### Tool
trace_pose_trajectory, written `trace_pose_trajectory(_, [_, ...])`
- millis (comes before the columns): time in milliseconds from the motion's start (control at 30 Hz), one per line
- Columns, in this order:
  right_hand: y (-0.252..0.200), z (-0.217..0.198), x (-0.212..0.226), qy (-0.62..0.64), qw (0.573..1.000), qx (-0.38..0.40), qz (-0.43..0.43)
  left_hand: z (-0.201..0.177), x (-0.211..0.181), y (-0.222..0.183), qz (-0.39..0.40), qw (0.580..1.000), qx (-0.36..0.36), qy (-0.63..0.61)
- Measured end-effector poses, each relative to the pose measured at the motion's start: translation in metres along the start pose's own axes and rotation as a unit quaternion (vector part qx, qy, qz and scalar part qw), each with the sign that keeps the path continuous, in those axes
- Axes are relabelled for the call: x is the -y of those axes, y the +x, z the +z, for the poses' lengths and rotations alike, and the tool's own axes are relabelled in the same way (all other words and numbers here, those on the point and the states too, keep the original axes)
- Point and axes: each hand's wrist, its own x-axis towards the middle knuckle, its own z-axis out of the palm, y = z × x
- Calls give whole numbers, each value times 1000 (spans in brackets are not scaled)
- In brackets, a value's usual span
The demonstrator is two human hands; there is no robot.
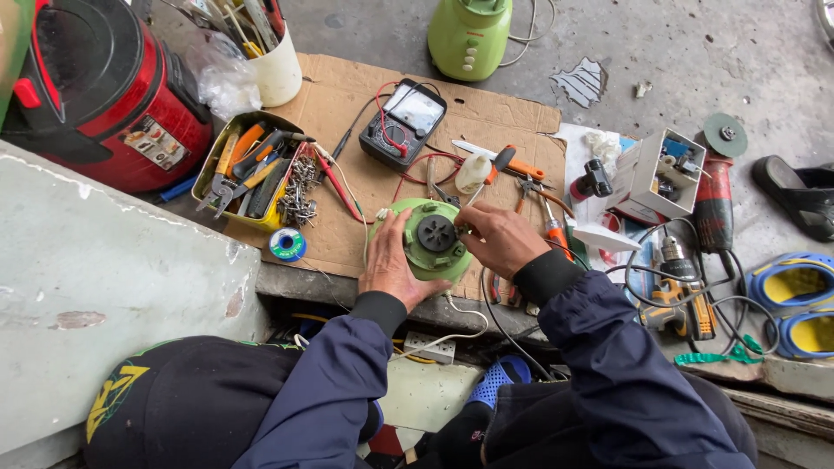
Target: Repairing and cleaning a blender base at a workbench
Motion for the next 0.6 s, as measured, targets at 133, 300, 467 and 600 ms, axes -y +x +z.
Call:
trace_pose_trajectory(133, [3,5,-5,-10,1000,-5,-5,1,0,2,-8,1000,15,-1])
trace_pose_trajectory(300, [9,18,-16,-35,999,-6,12,-2,-2,0,-11,1000,26,0])
trace_pose_trajectory(467, [24,26,-18,-45,996,-28,65,-2,-3,-1,-27,999,37,1])
trace_pose_trajectory(600, [53,48,-48,-43,982,-16,185,-2,0,1,-34,998,47,5])
